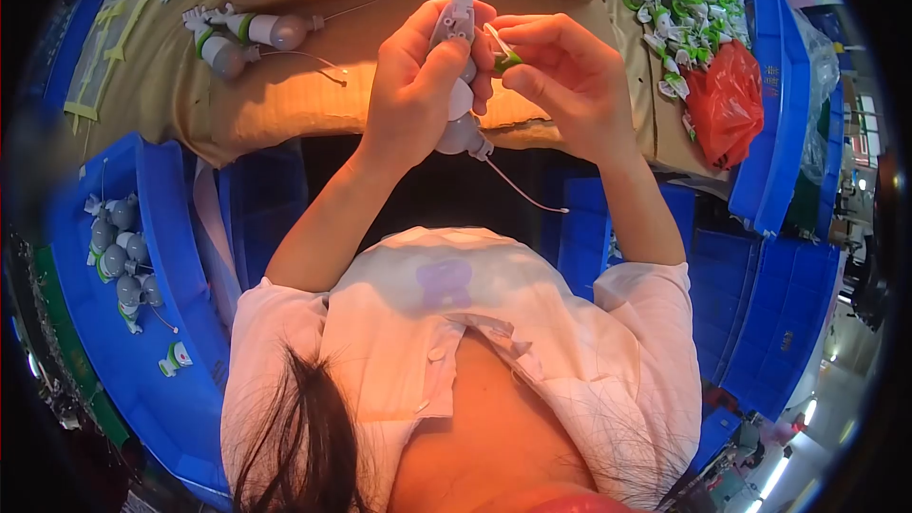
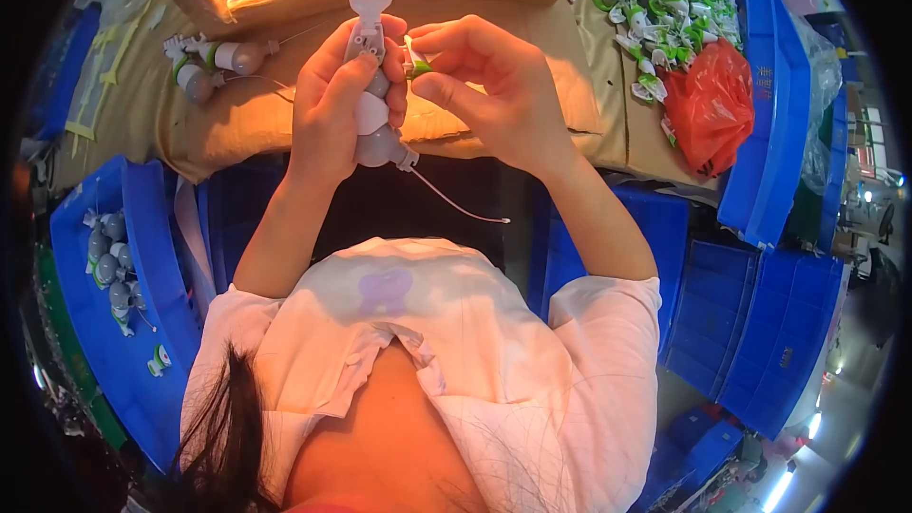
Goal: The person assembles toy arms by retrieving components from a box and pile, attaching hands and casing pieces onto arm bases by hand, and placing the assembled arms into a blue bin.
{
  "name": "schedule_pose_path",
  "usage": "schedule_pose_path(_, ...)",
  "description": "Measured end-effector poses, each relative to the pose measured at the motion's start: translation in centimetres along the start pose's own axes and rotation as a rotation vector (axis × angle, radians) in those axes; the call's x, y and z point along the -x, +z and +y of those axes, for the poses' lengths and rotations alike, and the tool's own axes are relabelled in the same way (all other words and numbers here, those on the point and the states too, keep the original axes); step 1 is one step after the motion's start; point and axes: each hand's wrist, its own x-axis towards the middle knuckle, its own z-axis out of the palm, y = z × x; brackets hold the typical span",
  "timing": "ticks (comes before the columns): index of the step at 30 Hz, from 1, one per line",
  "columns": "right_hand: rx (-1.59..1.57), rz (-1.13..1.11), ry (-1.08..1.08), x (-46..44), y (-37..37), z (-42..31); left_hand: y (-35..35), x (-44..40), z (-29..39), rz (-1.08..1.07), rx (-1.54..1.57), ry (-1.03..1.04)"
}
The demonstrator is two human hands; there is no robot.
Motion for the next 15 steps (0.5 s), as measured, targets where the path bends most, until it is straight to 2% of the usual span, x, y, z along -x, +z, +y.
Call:
schedule_pose_path(1,-0.144,-0.008,0.017,-0.1,0.0,0.1,-0.1,0.0,0.0,-0.012,0.021,-0.013)
schedule_pose_path(5,-0.223,-0.074,0.061,-0.3,-0.9,0.3,0.0,0.1,0.3,-0.018,0.046,-0.058)
schedule_pose_path(7,-0.015,-0.046,-0.021,-0.6,-1.0,-0.8,0.0,0.1,0.3,-0.041,0.056,-0.077)
schedule_pose_path(8,-0.014,-0.048,-0.019,-0.7,-0.9,-1.5,-0.1,0.2,0.2,-0.039,0.058,-0.076)
schedule_pose_path(10,0.454,-0.018,-0.317,-0.7,-0.7,-2.9,0.0,0.4,-0.2,-0.022,0.086,-0.051)
schedule_pose_path(11,0.455,-0.019,-0.315,-0.7,-0.5,-3.4,0.2,0.4,-0.2,-0.022,0.089,-0.051)
schedule_pose_path(13,0.689,-0.042,-0.569,-0.9,0.6,-4.0,0.6,0.5,-0.1,0.020,0.027,-0.017)
schedule_pose_path(15,0.696,-0.021,-0.561,-0.7,1.2,-3.5,0.7,0.6,-0.2,0.016,-0.065,0.046)
